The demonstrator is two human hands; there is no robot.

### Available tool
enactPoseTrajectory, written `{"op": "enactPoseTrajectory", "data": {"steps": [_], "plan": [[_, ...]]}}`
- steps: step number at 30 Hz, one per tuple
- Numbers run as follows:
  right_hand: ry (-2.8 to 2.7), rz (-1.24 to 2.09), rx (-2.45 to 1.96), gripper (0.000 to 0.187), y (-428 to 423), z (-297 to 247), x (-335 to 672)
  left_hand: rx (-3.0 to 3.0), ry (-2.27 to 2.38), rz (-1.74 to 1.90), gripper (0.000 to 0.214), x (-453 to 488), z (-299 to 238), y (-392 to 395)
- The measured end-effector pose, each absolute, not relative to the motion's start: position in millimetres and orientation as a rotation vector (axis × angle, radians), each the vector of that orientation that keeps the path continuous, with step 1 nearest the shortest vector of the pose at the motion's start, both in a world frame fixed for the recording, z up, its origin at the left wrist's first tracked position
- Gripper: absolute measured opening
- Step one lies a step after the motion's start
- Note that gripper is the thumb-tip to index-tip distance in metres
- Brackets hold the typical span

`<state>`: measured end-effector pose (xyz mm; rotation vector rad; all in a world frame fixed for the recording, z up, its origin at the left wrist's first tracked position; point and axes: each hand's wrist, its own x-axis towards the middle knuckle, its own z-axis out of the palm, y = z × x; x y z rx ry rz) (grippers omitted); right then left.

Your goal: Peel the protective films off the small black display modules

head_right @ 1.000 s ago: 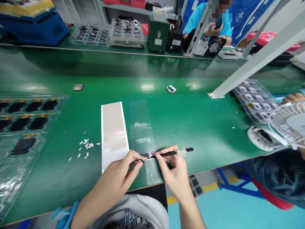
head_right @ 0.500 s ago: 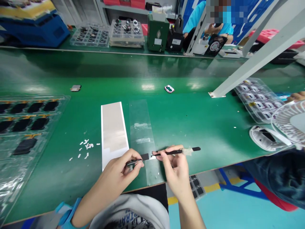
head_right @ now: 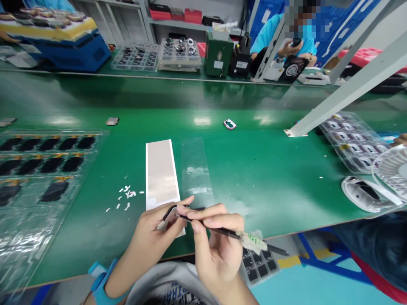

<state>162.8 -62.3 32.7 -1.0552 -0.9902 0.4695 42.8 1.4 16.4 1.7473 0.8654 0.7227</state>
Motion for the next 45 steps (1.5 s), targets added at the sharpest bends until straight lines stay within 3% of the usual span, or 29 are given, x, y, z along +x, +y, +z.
{"op": "enactPoseTrajectory", "data": {"steps": [7, 16, 45], "plan": [[-0.998, 0.414, -0.967, 0.029, -58, 37, 156, 1.844, 0.851, 0.905, 0.026, 42, 16, 0], [-1.010, 0.350, -0.959, 0.030, -53, 31, 144, 1.904, 0.794, 0.875, 0.051, 37, 9, -1], [-1.066, 0.306, -0.987, 0.034, -52, 19, 148, 1.834, 0.756, 0.816, 0.049, 34, 11, -1]]}}
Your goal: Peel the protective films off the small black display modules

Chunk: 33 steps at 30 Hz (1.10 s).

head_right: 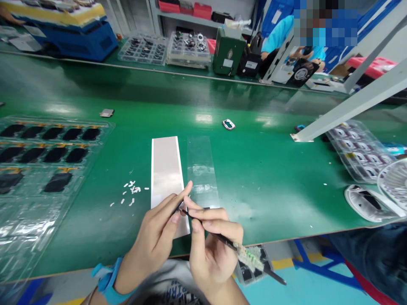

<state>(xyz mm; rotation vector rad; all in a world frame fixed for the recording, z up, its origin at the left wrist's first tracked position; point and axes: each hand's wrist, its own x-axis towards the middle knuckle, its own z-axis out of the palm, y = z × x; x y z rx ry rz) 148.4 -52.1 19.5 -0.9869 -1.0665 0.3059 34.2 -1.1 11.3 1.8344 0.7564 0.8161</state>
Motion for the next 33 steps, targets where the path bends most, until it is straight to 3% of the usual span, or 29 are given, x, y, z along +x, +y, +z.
{"op": "enactPoseTrajectory", "data": {"steps": [33], "plan": [[-1.070, 0.329, -1.007, 0.032, -54.9, 21.1, 151.6, 2.031, 0.844, 0.798, 0.052, 37.5, 10.1, 0.6]]}}
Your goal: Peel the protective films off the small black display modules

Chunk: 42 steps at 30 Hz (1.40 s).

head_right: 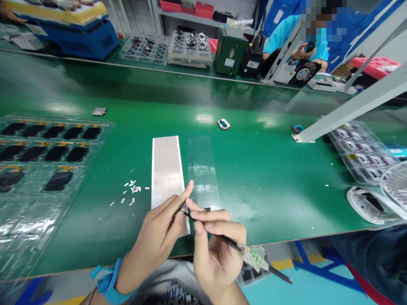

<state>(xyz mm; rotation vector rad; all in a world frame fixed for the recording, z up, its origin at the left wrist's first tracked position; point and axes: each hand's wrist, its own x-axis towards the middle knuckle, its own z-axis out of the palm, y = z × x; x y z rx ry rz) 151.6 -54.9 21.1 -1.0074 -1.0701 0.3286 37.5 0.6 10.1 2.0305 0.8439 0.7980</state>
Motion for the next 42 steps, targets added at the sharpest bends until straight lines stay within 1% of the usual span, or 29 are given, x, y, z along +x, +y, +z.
{"op": "enactPoseTrajectory", "data": {"steps": [10, 14, 16, 18, 20, 21, 23, 24, 26, 28, 32, 35, 38, 42], "plan": [[-1.082, 0.343, -1.041, 0.031, -55, 22, 152, 2.010, 0.847, 0.775, 0.052, 39, 9, 2], [-1.036, 0.348, -1.028, 0.028, -55, 22, 155, 2.021, 0.838, 0.776, 0.050, 37, 13, 1], [-0.968, 0.305, -1.026, 0.025, -53, 23, 163, 2.056, 0.866, 0.778, 0.045, 33, 26, 2], [-0.914, 0.227, -1.028, 0.024, -49, 25, 176, 2.087, 0.928, 0.828, 0.032, 29, 49, 9], [-0.890, 0.159, -1.040, 0.022, -43, 26, 192, 2.089, 0.987, 0.972, 0.014, 29, 75, 29], [-0.885, 0.144, -1.052, 0.022, -40, 26, 199, 2.086, 1.014, 1.071, 0.010, 31, 86, 45], [-0.879, 0.141, -1.071, 0.023, -35, 23, 213, 2.087, 1.123, 1.125, 0.014, 41, 98, 88], [-0.884, 0.148, -1.074, 0.023, -33, 21, 218, 2.114, 1.172, 1.065, 0.017, 49, 98, 114], [-0.894, 0.179, -1.073, 0.024, -31, 15, 225, 2.136, 1.359, 0.800, 0.025, 65, 89, 166], [-0.894, 0.210, -1.075, 0.024, -31, 8, 228, 2.129, 1.445, 0.663, 0.024, 82, 72, 210], [-0.886, 0.199, -1.112, 0.027, -30, 1, 229, 2.144, 1.572, 0.423, 0.029, 96, 48, 254], [-0.865, 0.144, -1.134, 0.029, -29, 2, 228, 2.183, 1.738, 0.297, 0.034, 72, 53, 256], [-0.832, 0.141, -1.165, 0.029, -31, 1, 227, 2.232, 1.923, 0.168, 0.035, 12, 71, 236], [-0.814, 0.146, -1.254, 0.028, -35, -7, 227, 2.230, 2.079, -0.086, 0.022, -85, 82, 182]]}}
